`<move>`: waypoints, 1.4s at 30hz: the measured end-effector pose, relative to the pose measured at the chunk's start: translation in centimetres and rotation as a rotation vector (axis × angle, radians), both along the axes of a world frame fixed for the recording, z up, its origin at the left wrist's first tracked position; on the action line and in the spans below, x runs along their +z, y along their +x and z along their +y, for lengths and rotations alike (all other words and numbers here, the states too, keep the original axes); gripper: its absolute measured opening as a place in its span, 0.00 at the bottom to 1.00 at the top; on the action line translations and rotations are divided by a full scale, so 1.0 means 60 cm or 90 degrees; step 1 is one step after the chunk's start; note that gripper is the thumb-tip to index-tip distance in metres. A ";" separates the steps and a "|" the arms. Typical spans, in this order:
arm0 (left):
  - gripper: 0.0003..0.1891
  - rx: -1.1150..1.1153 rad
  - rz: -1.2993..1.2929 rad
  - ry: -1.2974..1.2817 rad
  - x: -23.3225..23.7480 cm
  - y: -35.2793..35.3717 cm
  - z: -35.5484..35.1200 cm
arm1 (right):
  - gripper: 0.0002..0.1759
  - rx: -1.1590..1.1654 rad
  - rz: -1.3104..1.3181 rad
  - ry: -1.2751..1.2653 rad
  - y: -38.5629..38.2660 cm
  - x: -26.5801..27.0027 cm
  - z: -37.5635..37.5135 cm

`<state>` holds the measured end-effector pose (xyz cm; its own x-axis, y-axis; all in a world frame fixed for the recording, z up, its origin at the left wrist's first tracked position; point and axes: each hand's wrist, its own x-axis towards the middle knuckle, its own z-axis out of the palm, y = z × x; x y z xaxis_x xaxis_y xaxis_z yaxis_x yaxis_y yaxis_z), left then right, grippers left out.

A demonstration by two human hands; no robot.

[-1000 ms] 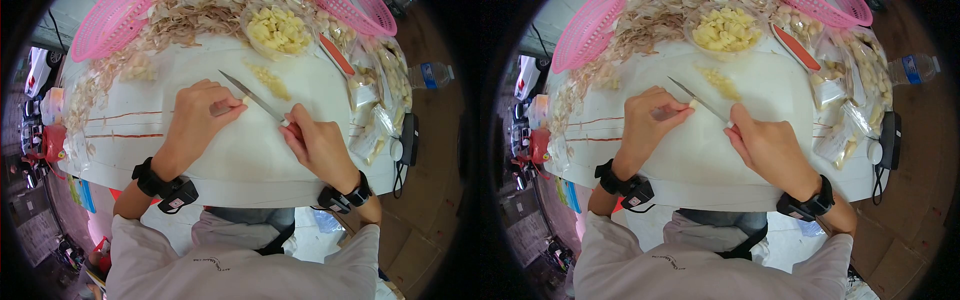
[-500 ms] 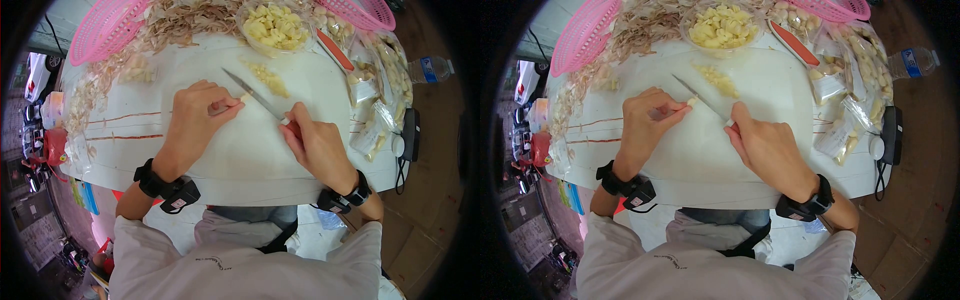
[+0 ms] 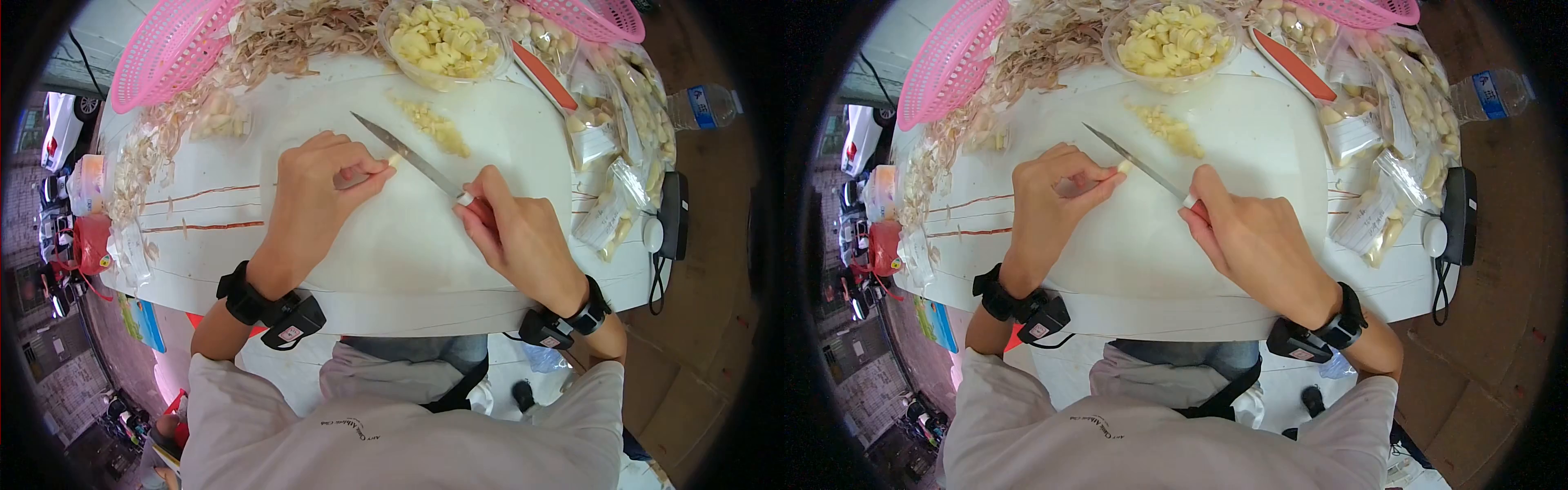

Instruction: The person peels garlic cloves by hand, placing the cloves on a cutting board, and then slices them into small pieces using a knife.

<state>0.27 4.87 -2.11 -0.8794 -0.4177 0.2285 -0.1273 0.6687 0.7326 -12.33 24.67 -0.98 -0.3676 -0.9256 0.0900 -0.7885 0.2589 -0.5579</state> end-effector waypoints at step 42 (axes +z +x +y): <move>0.06 -0.007 -0.007 -0.011 0.000 0.000 0.002 | 0.12 0.009 0.016 -0.005 -0.002 -0.005 -0.001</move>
